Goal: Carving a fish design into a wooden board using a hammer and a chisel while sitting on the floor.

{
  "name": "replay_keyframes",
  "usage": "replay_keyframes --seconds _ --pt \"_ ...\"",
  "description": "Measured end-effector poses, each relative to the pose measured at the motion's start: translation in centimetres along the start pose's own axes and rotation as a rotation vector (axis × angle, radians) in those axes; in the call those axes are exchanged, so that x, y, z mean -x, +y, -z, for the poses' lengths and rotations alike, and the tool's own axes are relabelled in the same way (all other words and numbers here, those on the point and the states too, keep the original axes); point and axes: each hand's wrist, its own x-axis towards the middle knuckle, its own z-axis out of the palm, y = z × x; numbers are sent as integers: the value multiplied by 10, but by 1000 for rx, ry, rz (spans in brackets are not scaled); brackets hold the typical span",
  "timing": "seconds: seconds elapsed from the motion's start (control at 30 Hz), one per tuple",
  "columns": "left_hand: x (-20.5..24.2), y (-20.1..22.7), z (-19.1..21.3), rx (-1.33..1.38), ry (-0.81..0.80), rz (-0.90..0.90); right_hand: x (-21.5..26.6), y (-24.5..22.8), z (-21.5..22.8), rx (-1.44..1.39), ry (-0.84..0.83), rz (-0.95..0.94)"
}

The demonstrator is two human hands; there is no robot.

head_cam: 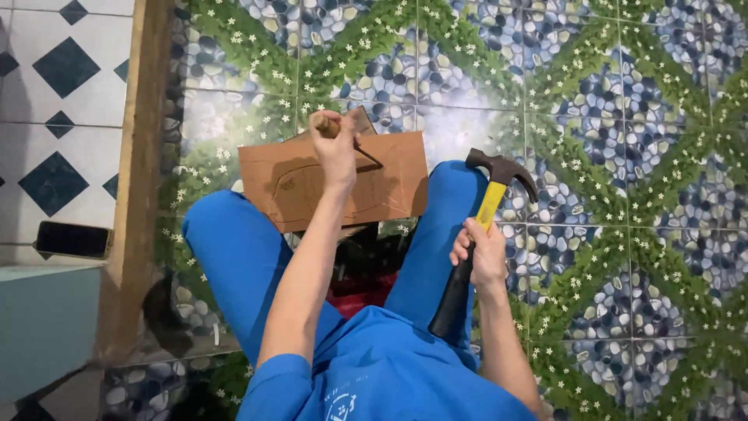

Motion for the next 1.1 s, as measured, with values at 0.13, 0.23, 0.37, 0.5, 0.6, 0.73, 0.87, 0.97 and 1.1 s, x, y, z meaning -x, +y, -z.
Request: replay_keyframes --seconds 0.13,0.23,0.37,0.5,0.6,0.73,0.87,0.97,1.1 --pt "3 6 -11 -29 -91 -69 -6 7 11 -31 -14 -17" --pt "10 15 -16 19 -148 -38 -5 5 10 -48 -17 -12" --pt "12 36 -18 -26 -293 -19 -5 6 10 -66 -28 -4" --pt "7 43 -12 -81 -365 -35 -2 2 5 -48 -22 -1" --pt "8 24 -10 -112 -301 -63 1 0 4 -36 -10 -2" --pt "19 36 -24 -87 -248 -39 1 2 2 -55 -1 3" --pt "25 40 -29 -72 -281 -24 1 0 1 -44 1 -5" --pt "37 49 -38 -77 -314 -66 1 -1 1 -41 3 -6" --pt "56 54 -51 -107 -333 -145 2 -2 -1 -39 7 -16"
